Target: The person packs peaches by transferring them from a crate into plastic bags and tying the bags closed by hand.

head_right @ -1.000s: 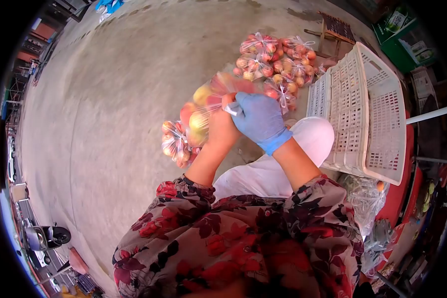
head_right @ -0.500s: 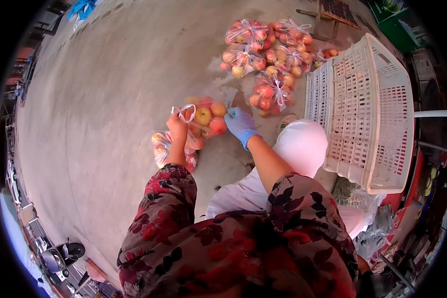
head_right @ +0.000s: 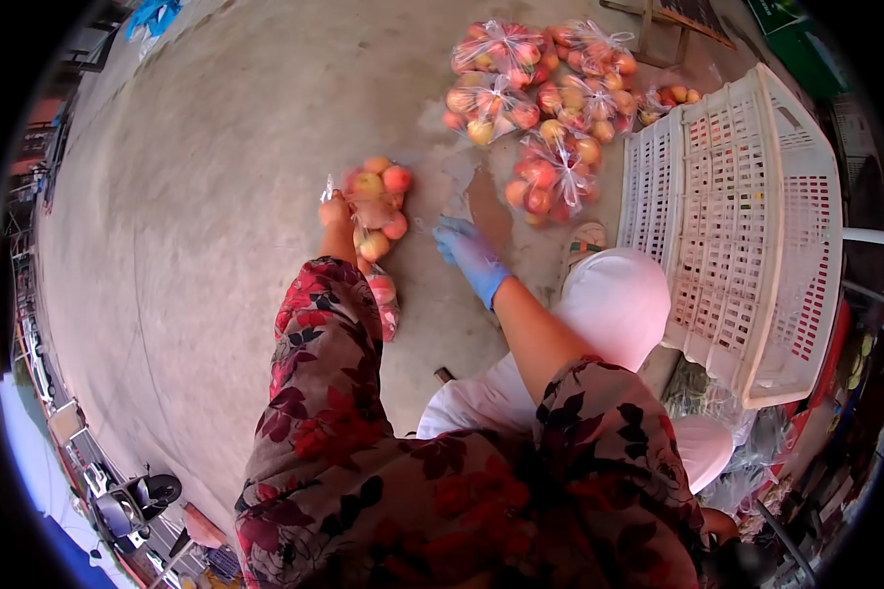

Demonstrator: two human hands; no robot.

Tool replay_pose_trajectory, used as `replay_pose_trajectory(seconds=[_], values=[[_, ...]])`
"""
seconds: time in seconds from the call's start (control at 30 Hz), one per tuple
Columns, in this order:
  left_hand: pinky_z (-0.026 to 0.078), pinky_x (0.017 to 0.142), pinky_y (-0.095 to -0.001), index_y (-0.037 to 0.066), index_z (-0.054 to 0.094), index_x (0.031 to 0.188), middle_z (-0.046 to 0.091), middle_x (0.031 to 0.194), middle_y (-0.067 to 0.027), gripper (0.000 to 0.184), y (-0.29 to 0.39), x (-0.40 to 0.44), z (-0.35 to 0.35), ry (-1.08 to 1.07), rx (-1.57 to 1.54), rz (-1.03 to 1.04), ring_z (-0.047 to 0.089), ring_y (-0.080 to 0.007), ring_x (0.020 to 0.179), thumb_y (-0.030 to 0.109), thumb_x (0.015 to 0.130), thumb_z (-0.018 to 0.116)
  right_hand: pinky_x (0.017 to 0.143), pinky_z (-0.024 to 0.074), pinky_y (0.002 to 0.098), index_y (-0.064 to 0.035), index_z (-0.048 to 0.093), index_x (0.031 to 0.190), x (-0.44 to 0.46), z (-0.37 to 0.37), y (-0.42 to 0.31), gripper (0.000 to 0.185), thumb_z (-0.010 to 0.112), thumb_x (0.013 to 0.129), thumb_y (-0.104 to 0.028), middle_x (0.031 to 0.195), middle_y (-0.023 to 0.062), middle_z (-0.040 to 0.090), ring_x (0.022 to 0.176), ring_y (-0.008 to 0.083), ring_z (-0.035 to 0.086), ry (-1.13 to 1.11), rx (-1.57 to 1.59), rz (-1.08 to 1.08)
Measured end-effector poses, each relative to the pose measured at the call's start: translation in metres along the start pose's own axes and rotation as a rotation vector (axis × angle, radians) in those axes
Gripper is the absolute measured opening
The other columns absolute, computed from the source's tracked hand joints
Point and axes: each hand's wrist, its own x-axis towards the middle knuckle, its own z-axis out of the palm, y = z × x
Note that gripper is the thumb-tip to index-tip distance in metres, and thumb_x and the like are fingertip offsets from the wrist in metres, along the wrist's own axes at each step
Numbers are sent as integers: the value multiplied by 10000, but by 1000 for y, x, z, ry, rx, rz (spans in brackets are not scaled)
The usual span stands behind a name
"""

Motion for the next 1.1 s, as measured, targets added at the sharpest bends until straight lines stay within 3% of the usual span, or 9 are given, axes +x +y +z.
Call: replay_pose_trajectory(seconds=[0.1,0.27,0.4,0.57,0.73,0.87,0.93,1.03,1.1], values=[[391,398,-319,2,532,775,512,640,-60,241,-10,5,-4,-94,-322,-111,501,-150,541,228,855,555,780,433,272,-57,482,1210,-1,3,-3,456,548,826,-295,1001,28,576,891,137,550,8,-36,26],[495,516,-321,16,528,952,602,799,-90,228,4,-29,-16,-205,141,-29,608,-196,648,228,870,510,784,436,272,-40,493,1198,-3,12,-3,460,562,820,-293,1010,52,585,893,141,547,-5,-148,7],[459,415,-284,72,587,959,623,749,-73,193,-3,-35,-4,-126,124,74,613,-163,554,210,837,528,826,423,263,12,507,1164,-16,17,-6,464,573,813,-284,1033,91,595,914,135,544,29,-115,-158],[456,566,-270,146,544,1054,584,878,12,194,26,-80,33,-413,-6,61,582,-121,734,199,870,513,802,453,253,11,491,1174,-37,1,-33,358,535,864,-162,1046,73,581,894,142,555,-9,201,-362],[463,693,-274,81,507,1150,552,1028,-38,304,120,-269,73,-729,-95,312,551,-141,919,168,860,532,868,437,255,20,525,1121,-172,-87,-99,253,469,888,-61,1053,79,583,985,133,546,128,74,-987],[438,801,-296,52,468,1194,540,1079,-59,405,158,-434,118,-1070,-68,504,543,-167,970,248,853,563,775,452,249,9,580,1041,-300,-192,-105,228,488,847,-69,974,106,617,862,129,577,696,-25,-1252],[400,855,-320,25,431,1218,505,1129,-71,542,151,-494,152,-1185,8,518,507,-183,1028,356,819,590,875,399,362,6,577,1042,-342,-257,-82,277,542,804,-131,977,169,592,960,291,540,1369,-466,-1230],[376,876,-388,-17,352,1258,429,1213,-133,762,129,-570,203,-1264,263,478,434,-235,1101,468,738,628,916,356,382,47,442,1169,-371,-327,-25,538,624,751,-239,1044,245,529,1048,329,462,2032,-503,-815],[369,862,-433,-10,309,1273,410,1214,-140,795,112,-594,245,-1247,362,453,420,-252,1086,449,718,645,893,373,391,52,413,1182,-363,-366,15,598,641,738,-278,1055,238,517,1022,315,477,1918,-245,-834]])
